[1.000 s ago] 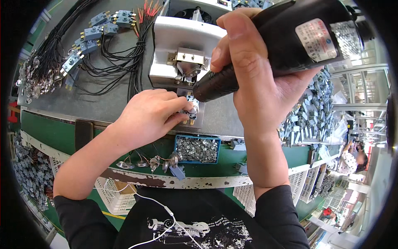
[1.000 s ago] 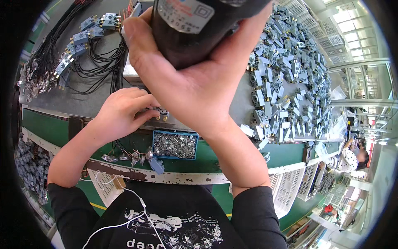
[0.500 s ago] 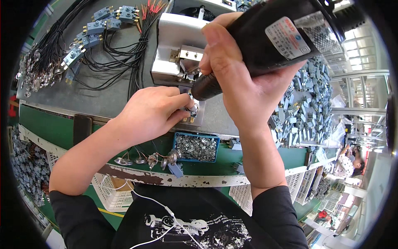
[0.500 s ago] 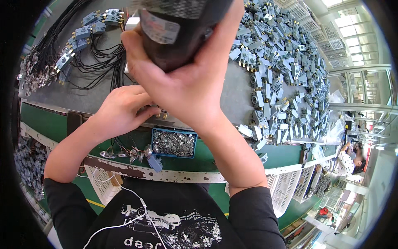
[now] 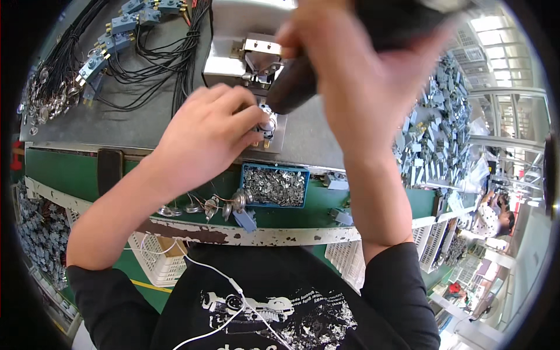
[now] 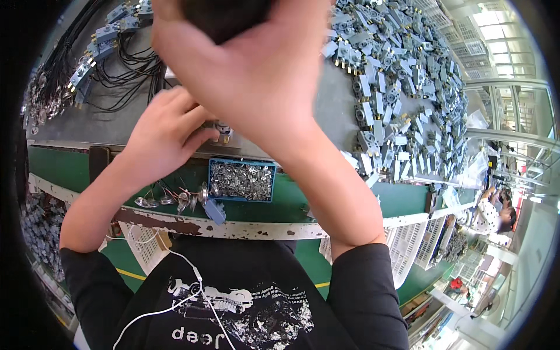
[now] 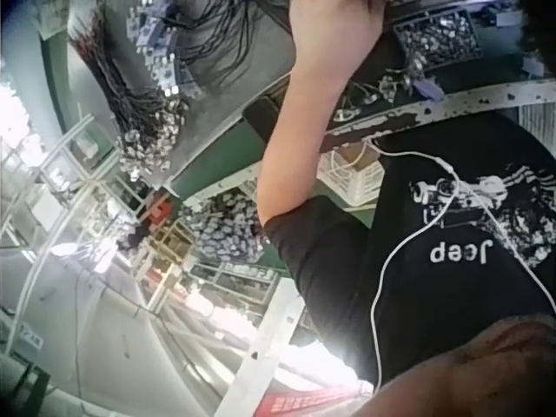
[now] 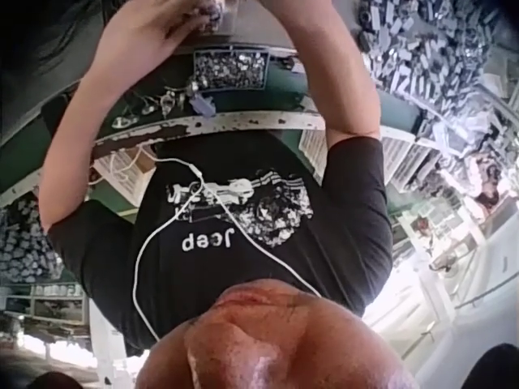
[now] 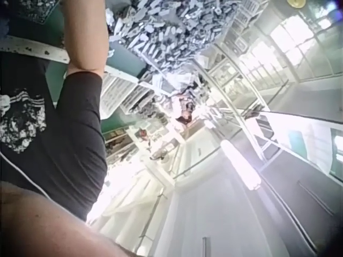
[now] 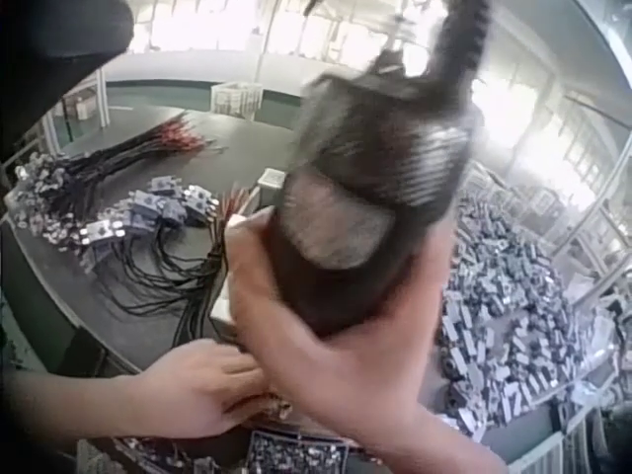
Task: Assembling small electronic parts on a production line using an electric screwdriver.
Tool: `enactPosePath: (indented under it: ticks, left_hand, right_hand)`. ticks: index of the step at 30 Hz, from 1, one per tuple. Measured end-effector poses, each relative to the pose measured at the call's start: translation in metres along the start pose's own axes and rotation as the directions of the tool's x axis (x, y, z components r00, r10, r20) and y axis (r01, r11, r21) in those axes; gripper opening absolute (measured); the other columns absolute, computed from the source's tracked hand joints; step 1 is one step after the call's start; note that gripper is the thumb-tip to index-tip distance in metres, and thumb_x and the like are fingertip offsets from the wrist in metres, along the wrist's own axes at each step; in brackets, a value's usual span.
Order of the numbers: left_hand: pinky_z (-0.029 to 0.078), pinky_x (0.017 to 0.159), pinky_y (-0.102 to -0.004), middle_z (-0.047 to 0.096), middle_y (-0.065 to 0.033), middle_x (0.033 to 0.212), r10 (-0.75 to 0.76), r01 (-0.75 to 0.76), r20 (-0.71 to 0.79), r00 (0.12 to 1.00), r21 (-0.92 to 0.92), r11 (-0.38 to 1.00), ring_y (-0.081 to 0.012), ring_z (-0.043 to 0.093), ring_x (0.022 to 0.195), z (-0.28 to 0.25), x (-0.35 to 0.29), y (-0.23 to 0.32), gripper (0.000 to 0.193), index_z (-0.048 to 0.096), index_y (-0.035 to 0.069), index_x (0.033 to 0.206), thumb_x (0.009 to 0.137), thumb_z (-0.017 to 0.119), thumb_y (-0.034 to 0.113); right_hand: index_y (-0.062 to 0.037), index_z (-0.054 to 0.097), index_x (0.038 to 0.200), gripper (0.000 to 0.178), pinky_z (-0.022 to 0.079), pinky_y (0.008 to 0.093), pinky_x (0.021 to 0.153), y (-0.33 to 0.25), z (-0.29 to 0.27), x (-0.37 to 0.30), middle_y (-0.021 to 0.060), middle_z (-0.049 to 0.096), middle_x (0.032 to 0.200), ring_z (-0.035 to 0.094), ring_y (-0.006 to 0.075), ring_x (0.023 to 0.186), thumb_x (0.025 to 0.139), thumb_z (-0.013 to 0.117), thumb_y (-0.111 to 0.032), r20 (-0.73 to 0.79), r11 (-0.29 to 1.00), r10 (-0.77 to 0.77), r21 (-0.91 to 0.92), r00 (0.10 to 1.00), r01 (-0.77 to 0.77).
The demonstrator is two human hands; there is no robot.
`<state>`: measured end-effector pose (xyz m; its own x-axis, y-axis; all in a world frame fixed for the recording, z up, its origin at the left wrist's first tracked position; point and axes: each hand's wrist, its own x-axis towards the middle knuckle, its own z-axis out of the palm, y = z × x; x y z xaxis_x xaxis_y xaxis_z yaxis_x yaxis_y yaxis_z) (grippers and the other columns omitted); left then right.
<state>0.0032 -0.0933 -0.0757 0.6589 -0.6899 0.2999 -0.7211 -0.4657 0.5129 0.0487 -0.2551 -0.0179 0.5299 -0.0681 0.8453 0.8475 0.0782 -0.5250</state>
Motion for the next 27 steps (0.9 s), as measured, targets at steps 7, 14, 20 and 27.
enactPosePath:
  ticks: [7, 14, 20, 27]
  left_hand:
    - [0.047, 0.084, -0.0365, 0.066, -0.0006, 0.09, 0.242, -0.27, 0.262, 0.934, 0.077, 0.96, -0.0197, 0.064, 0.092, 0.028, -0.001, 0.054, 0.013, 0.071, 0.012, 0.088, 0.076, 0.07, 0.016]
    - [0.044, 0.078, -0.0312, 0.06, 0.0003, 0.081, 0.314, -0.436, 0.441, 0.841, 0.209, 0.875, -0.0168, 0.061, 0.085, 0.053, -0.009, 0.056, 0.005, 0.062, 0.014, 0.08, 0.079, 0.066, 0.015]
    - [0.051, 0.075, -0.038, 0.062, -0.0061, 0.084, 0.243, -0.228, 0.418, 0.875, -0.087, 0.97, -0.0234, 0.066, 0.084, 0.047, -0.005, 0.056, 0.009, 0.06, 0.007, 0.089, 0.083, 0.066, 0.012]
    - [0.054, 0.078, -0.0401, 0.065, -0.0083, 0.087, 0.25, -0.216, 0.304, 0.919, -0.142, 0.966, -0.0266, 0.068, 0.086, 0.016, -0.009, 0.054, 0.016, 0.065, 0.005, 0.098, 0.082, 0.068, 0.009]
  right_hand:
    - [-0.0001, 0.037, 0.139, 0.071, 0.057, 0.0291, 0.068, -0.019, -0.003, 0.002, 0.0153, 0.062, 0.12, 0.07, 0.017, 0.08, 0.084, 0.08, 0.007, -0.098, 0.985, 0.141, -0.083, 0.985, -0.149]
    - [0.0, 0.035, 0.14, 0.072, 0.057, 0.0292, 0.068, -0.029, 0.004, 0.019, 0.0149, 0.063, 0.118, 0.07, 0.017, 0.081, 0.084, 0.08, 0.007, -0.207, 0.961, 0.216, -0.127, 0.954, -0.245]
    - [0.0002, 0.034, 0.141, 0.072, 0.057, 0.0293, 0.068, -0.036, 0.016, 0.032, 0.0146, 0.063, 0.115, 0.069, 0.017, 0.081, 0.085, 0.079, 0.007, -0.274, 0.929, 0.296, -0.139, 0.915, -0.342]
    - [-0.0042, 0.025, 0.147, 0.08, 0.058, 0.0287, 0.07, -0.03, 0.045, 0.03, 0.0131, 0.063, 0.109, 0.068, 0.0159, 0.089, 0.087, 0.074, 0.014, -0.384, 0.964, 0.216, -0.063, 0.898, -0.259]
